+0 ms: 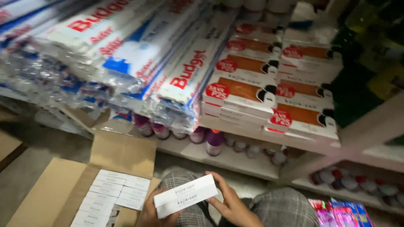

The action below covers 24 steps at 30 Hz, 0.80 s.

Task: Stock soap bars from a cardboard box onto store shelves.

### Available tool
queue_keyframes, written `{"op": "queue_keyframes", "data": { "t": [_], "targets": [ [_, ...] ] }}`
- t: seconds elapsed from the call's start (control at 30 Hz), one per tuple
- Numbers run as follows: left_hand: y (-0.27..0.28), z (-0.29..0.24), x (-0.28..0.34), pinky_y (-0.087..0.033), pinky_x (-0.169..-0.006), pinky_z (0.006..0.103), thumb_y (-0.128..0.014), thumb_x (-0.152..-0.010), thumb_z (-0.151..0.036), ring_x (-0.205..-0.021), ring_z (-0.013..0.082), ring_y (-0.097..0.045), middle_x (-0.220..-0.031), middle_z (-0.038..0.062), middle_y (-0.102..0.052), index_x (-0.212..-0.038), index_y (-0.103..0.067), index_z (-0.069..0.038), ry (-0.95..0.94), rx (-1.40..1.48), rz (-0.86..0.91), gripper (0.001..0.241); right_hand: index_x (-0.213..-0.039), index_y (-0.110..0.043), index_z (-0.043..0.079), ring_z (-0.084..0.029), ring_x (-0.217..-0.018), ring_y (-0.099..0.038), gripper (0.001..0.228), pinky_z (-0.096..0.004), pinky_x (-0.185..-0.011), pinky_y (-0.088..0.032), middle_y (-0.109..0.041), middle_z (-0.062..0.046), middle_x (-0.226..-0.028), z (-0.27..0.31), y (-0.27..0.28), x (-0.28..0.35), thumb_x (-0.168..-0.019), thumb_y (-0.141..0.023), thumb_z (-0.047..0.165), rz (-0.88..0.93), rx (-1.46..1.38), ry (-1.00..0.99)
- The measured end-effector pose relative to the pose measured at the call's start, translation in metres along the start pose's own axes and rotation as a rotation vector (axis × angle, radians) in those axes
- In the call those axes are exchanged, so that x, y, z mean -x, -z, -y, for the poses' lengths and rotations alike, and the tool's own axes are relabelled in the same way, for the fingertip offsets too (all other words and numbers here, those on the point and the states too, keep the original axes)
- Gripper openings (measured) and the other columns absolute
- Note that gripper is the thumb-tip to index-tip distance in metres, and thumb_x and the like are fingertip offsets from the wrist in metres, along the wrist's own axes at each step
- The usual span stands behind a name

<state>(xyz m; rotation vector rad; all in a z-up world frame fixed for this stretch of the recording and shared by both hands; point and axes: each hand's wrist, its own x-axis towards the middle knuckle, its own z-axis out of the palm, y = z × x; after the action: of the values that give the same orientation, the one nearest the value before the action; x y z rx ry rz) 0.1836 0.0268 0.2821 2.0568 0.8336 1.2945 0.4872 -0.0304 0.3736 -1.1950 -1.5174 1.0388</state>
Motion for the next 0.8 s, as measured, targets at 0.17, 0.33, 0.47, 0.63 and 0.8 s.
{"op": "queue_keyframes", "data": {
  "t": [0.17,0.33,0.47,0.63,0.8],
  "targets": [
    [0.011,-0.014,-0.006,-0.053,-0.099,0.0514,-0.088,-0.074,-0.028,-0.116,0.0387,-0.067,-0.117,0.031,-0.065,-0.132,-0.035,0.01,0.097,-0.074,0.085,0.087,-0.158,-0.029,0.004,-0.033,-0.146,-0.05,0.071,-0.043,-0.118,-0.039,-0.049,-0.021,-0.158,0.008,-0.012,0.004,-0.096,-0.064,0.011,0.04,0.008,0.15],
    [0.016,0.029,0.02,-0.056,-0.093,0.047,-0.086,-0.075,-0.031,-0.109,0.0339,-0.071,-0.113,0.028,-0.068,-0.13,-0.041,0.009,0.259,-0.129,0.192,0.081,-0.16,-0.021,0.006,-0.033,-0.148,-0.043,0.074,-0.042,-0.118,-0.036,-0.042,-0.02,-0.16,-0.003,-0.021,0.004,-0.1,-0.063,0.014,0.118,0.062,-0.06],
    [0.012,0.061,0.046,-0.056,-0.096,0.0462,-0.076,-0.084,-0.027,-0.109,0.0345,-0.07,-0.115,0.025,-0.07,-0.13,-0.052,0.006,0.33,-0.112,0.121,0.062,-0.159,-0.023,0.005,-0.033,-0.145,-0.05,0.07,-0.041,-0.118,-0.039,-0.048,-0.02,-0.155,-0.012,-0.022,0.003,-0.101,-0.063,0.014,0.133,0.024,-0.013],
    [0.033,0.011,0.004,-0.052,-0.099,0.0447,-0.075,-0.083,-0.021,-0.116,0.0357,-0.064,-0.123,0.027,-0.063,-0.136,-0.044,0.006,0.162,-0.229,0.107,0.067,-0.158,-0.032,0.004,-0.036,-0.144,-0.049,0.068,-0.042,-0.116,-0.04,-0.047,-0.023,-0.155,0.011,-0.019,-0.002,-0.098,-0.064,0.009,0.086,0.181,0.134],
    [0.02,-0.008,0.0,-0.05,-0.105,0.0451,-0.081,-0.082,-0.01,-0.127,0.0327,-0.06,-0.133,0.024,-0.059,-0.144,-0.032,0.006,0.395,0.134,0.223,0.081,-0.156,-0.032,0.003,-0.033,-0.143,-0.049,0.07,-0.041,-0.116,-0.039,-0.048,-0.02,-0.153,-0.009,-0.024,0.002,-0.097,-0.069,0.014,0.059,0.1,0.067]
  ]
}}
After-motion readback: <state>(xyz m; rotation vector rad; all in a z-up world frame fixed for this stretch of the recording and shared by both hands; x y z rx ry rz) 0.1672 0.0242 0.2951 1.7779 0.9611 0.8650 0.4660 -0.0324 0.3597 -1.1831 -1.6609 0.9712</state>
